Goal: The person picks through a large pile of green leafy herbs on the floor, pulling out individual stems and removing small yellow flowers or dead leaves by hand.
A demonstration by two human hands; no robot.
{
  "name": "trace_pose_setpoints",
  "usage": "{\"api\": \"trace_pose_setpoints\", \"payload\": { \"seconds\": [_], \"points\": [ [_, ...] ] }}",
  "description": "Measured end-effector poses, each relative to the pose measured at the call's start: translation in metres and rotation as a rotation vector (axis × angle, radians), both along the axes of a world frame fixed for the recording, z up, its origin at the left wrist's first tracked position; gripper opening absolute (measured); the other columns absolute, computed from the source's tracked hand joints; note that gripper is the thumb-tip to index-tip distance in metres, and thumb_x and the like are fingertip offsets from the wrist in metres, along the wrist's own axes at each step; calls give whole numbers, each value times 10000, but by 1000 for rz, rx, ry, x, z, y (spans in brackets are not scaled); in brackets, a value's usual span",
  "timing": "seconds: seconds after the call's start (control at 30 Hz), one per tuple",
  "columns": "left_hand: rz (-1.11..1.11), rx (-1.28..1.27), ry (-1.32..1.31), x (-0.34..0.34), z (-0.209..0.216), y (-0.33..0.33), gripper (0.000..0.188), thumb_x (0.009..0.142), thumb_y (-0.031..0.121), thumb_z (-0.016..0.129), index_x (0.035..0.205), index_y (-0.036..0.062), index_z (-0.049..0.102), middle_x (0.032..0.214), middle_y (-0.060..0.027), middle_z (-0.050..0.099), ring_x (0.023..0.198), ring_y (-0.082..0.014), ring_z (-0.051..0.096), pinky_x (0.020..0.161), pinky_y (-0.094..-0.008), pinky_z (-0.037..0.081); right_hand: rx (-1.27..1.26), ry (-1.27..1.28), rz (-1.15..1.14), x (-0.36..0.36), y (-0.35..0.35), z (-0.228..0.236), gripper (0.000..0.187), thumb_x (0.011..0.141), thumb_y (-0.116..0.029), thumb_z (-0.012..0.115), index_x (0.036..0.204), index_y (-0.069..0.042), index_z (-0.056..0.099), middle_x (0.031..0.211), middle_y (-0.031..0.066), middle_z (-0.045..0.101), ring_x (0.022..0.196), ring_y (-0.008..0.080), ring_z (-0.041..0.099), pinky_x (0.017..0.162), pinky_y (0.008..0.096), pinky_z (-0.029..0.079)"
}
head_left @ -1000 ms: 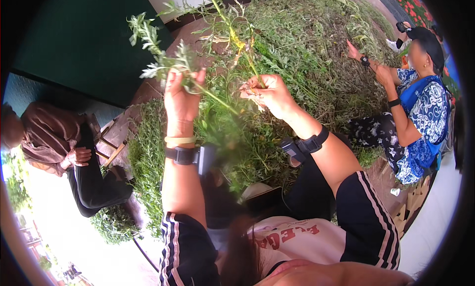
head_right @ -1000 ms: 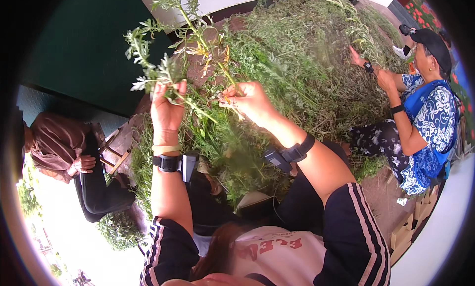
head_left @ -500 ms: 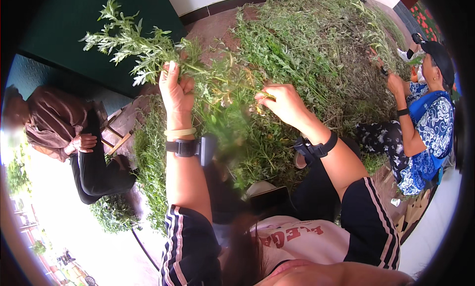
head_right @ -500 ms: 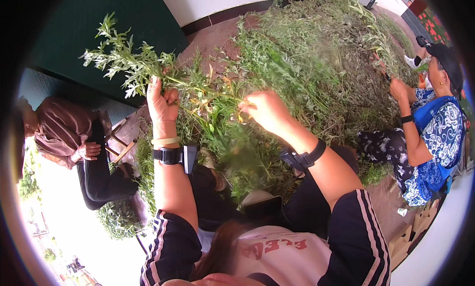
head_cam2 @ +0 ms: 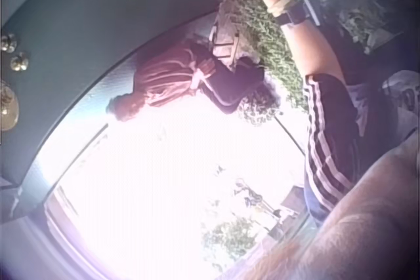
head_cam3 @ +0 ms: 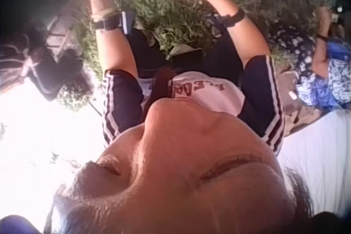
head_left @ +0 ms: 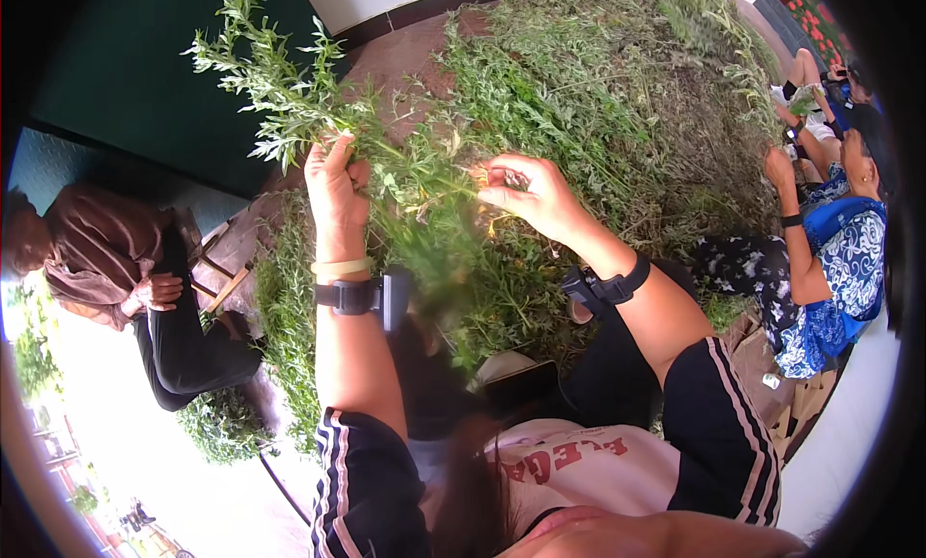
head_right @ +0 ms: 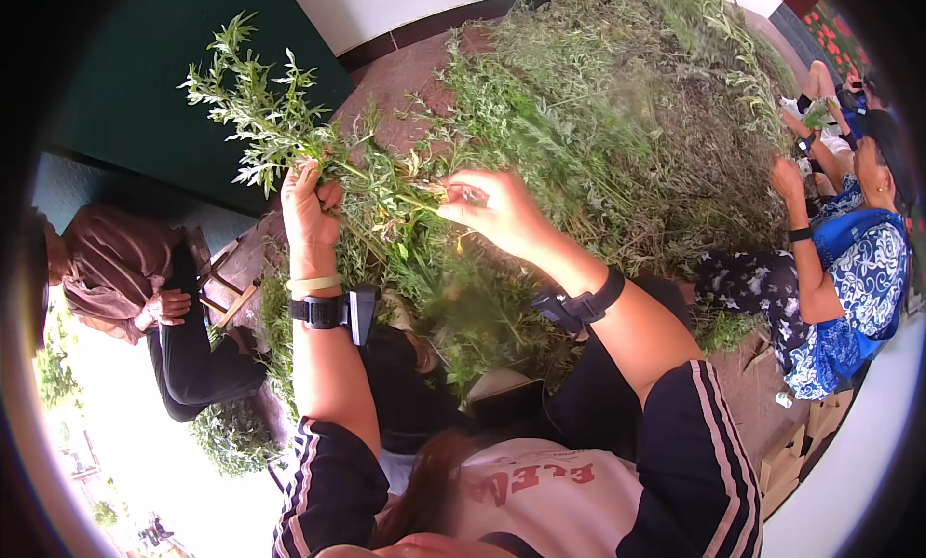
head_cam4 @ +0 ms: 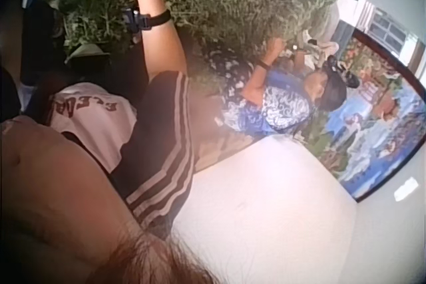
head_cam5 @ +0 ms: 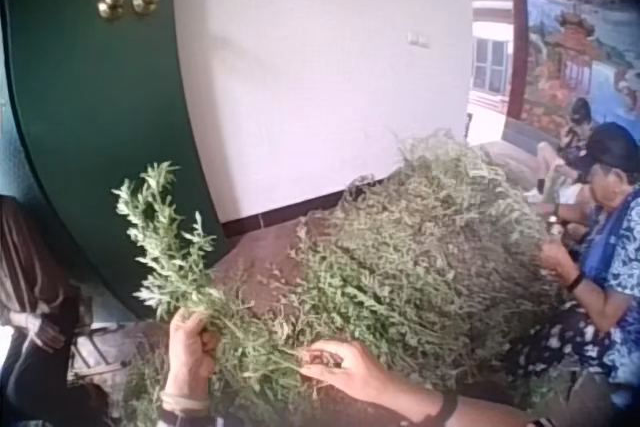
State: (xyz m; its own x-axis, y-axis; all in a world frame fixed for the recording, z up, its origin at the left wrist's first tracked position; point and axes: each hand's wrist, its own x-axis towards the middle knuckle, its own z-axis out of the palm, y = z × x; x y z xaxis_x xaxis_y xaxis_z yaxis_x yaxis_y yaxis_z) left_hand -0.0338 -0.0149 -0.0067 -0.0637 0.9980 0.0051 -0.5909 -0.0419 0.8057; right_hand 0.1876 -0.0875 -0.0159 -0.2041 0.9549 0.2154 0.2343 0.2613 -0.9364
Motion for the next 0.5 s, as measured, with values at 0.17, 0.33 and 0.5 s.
{"api": "trace_pose_setpoints", "payload": {
  "seconds": [0.17, 0.33, 0.5],
  "points": [
    [95, -69, 41, -1, -6, 11, 128, 728, -5, 534, 793, 87, 473, 637, 21, 457, 414, -46, 299, 375, -184, 227, 24, 79, 40, 5, 6, -5, 134, 714, -86, 622, 805, 8, 593, 757, 57, 568, 727, 116, 520, 649, 251, 419],
    [98, -99, 33, -6, -8, 10, 124, 741, -9, 508, 808, 85, 462, 667, 6, 486, 414, -47, 290, 373, -182, 227, 316, 51, 129, 11, 7, 5, 86, 711, -64, 615, 774, -6, 602, 754, 49, 548, 736, 112, 521, 657, 242, 414],
    [169, -191, -45, -23, -7, 13, 98, 765, 19, 489, 825, 95, 470, 640, 24, 463, 426, -47, 289, 370, -168, 217, 7, 385, 132, 32, 1, 15, 85, 719, -1, 580, 787, -38, 615, 827, 37, 571, 746, 108, 532, 709, 237, 426]
  ]
}}
